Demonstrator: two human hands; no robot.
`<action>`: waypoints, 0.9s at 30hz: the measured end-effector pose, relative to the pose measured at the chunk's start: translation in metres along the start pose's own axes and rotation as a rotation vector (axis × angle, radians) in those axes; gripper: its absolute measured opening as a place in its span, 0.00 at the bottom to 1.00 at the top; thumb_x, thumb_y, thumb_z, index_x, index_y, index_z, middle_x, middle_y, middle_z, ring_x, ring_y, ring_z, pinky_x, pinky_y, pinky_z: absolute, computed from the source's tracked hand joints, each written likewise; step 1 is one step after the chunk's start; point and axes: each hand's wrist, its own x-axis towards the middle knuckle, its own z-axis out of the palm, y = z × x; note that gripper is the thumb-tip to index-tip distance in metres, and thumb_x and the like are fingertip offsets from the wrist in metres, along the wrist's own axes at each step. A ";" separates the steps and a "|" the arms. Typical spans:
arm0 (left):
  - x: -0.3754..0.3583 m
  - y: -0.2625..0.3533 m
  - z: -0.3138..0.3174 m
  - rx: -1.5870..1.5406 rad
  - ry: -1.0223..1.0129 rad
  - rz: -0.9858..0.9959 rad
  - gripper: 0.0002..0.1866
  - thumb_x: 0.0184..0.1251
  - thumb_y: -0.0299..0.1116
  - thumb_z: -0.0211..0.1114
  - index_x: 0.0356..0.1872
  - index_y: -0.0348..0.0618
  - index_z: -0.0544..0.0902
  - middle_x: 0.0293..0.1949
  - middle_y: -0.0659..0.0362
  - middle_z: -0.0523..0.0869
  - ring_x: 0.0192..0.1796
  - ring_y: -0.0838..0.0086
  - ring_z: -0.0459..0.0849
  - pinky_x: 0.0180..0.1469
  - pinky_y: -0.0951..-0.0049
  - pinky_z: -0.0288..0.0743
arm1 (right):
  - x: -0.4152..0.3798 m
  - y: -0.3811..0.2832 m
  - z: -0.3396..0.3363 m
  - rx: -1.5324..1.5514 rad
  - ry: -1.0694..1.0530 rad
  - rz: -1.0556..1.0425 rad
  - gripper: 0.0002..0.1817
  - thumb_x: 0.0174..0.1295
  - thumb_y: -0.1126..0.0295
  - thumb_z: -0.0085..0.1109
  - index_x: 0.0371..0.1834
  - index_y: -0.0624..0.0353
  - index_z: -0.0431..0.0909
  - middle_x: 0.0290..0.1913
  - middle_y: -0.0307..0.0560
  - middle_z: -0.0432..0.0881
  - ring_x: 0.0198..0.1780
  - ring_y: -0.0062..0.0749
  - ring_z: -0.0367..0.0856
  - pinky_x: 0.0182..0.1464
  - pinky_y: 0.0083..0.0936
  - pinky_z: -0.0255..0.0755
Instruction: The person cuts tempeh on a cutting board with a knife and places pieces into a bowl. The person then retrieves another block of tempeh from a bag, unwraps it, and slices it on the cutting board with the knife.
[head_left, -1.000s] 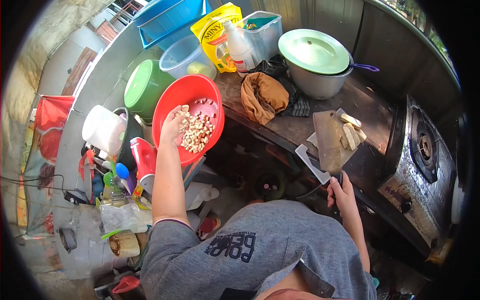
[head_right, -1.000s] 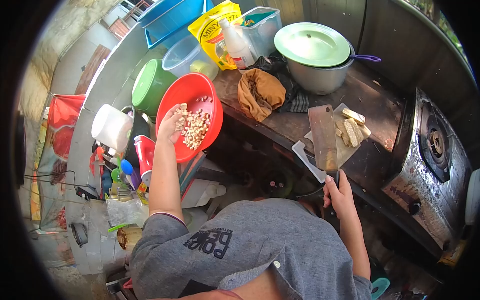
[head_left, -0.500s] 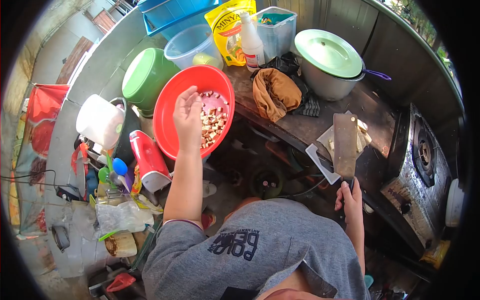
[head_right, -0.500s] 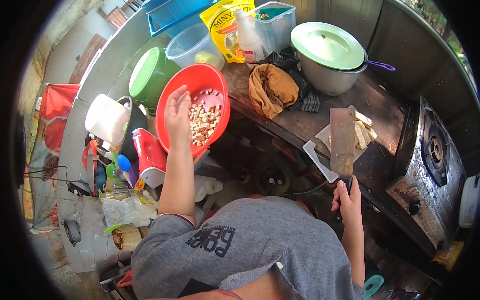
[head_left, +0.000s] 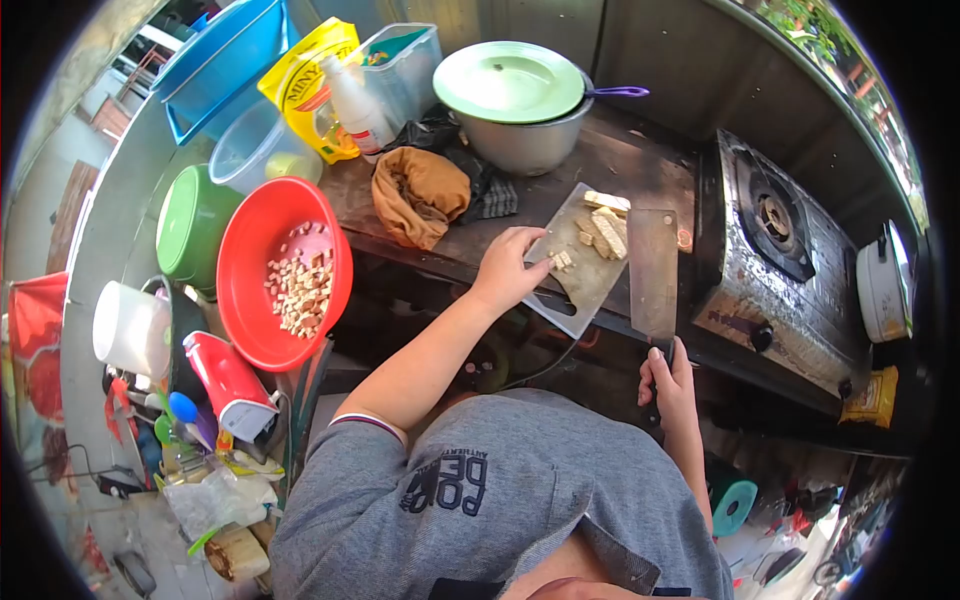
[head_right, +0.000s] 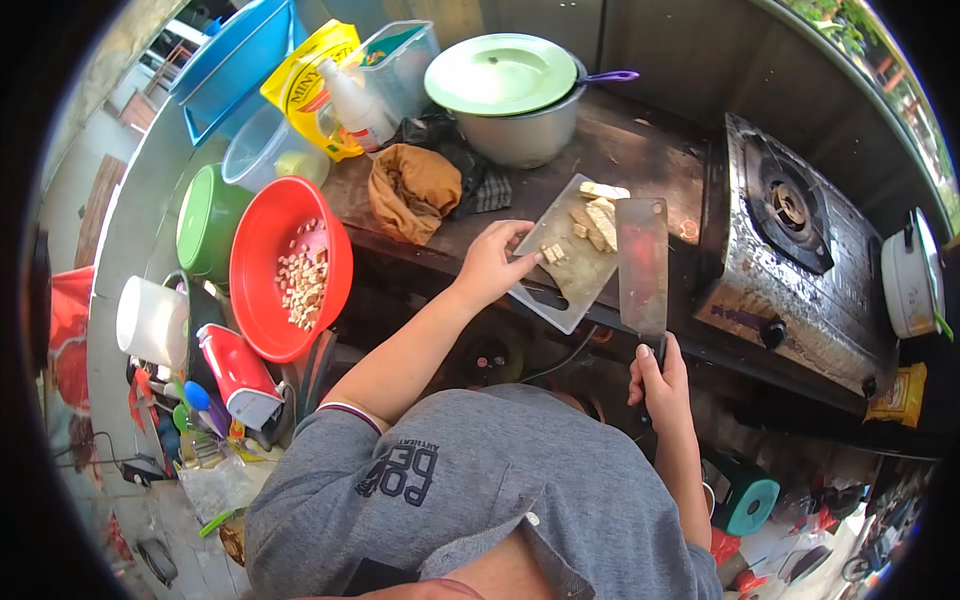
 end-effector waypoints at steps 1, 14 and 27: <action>0.007 -0.003 0.006 0.011 -0.039 -0.005 0.27 0.51 0.34 0.73 0.54 0.38 0.78 0.50 0.54 0.80 0.49 0.67 0.80 0.49 0.69 0.76 | 0.000 0.002 -0.005 0.014 -0.002 -0.002 0.11 0.72 0.64 0.50 0.48 0.60 0.66 0.23 0.36 0.68 0.16 0.16 0.65 0.18 0.16 0.63; 0.034 -0.009 0.076 0.246 -0.036 0.219 0.20 0.52 0.34 0.71 0.48 0.42 0.81 0.47 0.55 0.82 0.51 0.58 0.78 0.55 0.62 0.72 | 0.009 0.015 -0.035 0.032 -0.031 0.044 0.13 0.71 0.64 0.50 0.51 0.62 0.67 0.23 0.36 0.69 0.18 0.16 0.66 0.20 0.18 0.65; 0.016 0.011 0.041 0.340 -0.214 0.178 0.15 0.55 0.30 0.67 0.45 0.45 0.82 0.44 0.57 0.81 0.48 0.57 0.77 0.52 0.62 0.73 | 0.024 0.014 -0.037 0.004 -0.107 0.065 0.14 0.71 0.64 0.51 0.51 0.62 0.67 0.23 0.35 0.69 0.18 0.15 0.66 0.20 0.17 0.63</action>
